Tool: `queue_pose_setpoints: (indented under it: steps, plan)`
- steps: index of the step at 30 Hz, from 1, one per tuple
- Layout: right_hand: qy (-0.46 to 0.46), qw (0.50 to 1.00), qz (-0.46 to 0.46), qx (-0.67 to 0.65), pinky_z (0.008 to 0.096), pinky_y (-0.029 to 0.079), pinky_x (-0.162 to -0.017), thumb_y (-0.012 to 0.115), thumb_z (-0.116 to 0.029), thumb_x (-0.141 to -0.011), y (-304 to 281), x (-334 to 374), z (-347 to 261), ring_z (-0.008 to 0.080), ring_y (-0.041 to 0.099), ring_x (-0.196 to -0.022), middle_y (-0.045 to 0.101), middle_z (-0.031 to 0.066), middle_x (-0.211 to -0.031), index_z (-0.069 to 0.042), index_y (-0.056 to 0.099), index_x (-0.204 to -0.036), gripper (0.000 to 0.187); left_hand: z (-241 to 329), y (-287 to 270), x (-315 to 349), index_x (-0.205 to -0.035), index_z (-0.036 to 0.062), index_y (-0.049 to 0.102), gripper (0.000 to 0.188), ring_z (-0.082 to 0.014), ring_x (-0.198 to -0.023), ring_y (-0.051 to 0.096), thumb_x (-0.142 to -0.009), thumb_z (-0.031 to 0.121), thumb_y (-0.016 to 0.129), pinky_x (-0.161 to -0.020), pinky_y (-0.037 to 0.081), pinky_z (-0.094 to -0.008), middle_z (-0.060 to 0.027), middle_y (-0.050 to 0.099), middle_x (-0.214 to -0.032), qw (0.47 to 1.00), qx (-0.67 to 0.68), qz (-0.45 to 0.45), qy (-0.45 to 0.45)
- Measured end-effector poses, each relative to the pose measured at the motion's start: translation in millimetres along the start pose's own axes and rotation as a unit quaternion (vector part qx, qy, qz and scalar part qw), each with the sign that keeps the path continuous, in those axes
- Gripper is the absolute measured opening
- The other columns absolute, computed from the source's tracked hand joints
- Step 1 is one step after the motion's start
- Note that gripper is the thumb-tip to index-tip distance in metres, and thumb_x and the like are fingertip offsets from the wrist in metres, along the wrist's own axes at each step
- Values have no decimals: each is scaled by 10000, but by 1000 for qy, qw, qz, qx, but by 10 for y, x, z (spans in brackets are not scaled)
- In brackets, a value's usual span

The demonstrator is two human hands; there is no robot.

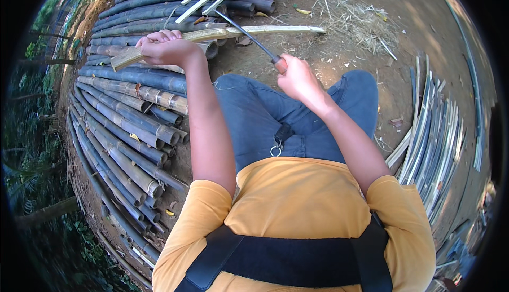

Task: The person shaves a strip of bamboo with a knife, turning it over to work on both sides while sitting on the ground.

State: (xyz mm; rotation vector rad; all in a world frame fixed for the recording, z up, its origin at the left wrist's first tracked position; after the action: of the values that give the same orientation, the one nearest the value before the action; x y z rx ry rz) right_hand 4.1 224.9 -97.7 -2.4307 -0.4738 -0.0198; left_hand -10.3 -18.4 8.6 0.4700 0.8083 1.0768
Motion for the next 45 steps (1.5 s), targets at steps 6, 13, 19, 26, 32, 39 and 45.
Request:
queue_pose_setpoints:
  steps: [6,13,19,26,32,39,45]
  plan:
    - [29,999,-21,13,498,526,-795,539,-152,-938,48,-76,248,419,679,-908,692,230,-909,-25,588,-996,149,104,31,109,-701,115,334,266,-105,-432,281,-924,249,389,-409,257,-257,4,273,-549,1000,-11,7,-5]
    - [-7,1000,3,6,526,504,-814,570,-179,-895,132,-95,262,434,665,-950,687,247,-934,-38,624,-988,177,122,46,100,-671,118,322,292,-102,-443,288,-917,259,391,-421,260,-255,10,270,-552,1000,-16,13,18]
    - [130,989,61,28,520,512,-839,580,-187,-899,70,-629,1078,440,658,-985,694,230,-1003,-50,630,-1036,199,-40,69,71,-666,135,298,304,-115,-452,263,-904,304,382,-435,239,-268,14,248,-557,999,-28,13,-14]
    - [35,997,28,55,522,511,-844,591,-185,-885,300,-632,892,439,659,-985,698,217,-987,-74,617,-1031,186,56,-106,-141,-683,134,309,286,-108,-438,259,-914,290,376,-432,258,-271,15,259,-540,999,-38,8,11]
    - [198,977,80,17,484,512,-848,565,-182,-896,124,-1120,1817,412,657,-1001,685,239,-1009,-39,626,-1091,249,-106,-38,-97,-743,124,340,243,-99,-457,275,-920,289,362,-429,248,-266,20,261,-578,999,-35,20,-10]
    - [1,997,65,-48,499,529,-798,606,-142,-844,282,-586,1048,409,683,-918,698,213,-901,-72,624,-1087,253,-25,-8,-106,-790,126,344,207,-106,-465,273,-914,291,355,-447,246,-278,25,262,-587,998,-61,-2,4]
    - [167,983,77,4,484,523,-821,599,-193,-869,446,-865,1679,401,676,-960,698,216,-963,-86,635,-1083,242,-66,-97,-205,-809,129,351,191,-106,-471,286,-910,292,362,-455,254,-281,23,277,-590,998,-59,9,-12]
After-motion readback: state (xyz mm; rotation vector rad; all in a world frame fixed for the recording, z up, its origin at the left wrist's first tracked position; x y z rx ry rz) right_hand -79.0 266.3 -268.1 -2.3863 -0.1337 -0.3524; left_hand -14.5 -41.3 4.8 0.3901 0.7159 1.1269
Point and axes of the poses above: each hand's wrist, its own x-axis away from the middle knuckle, its own y-axis out of the palm, z = x × y, the point moved 3 cm from there along -x, towards the middle knuckle
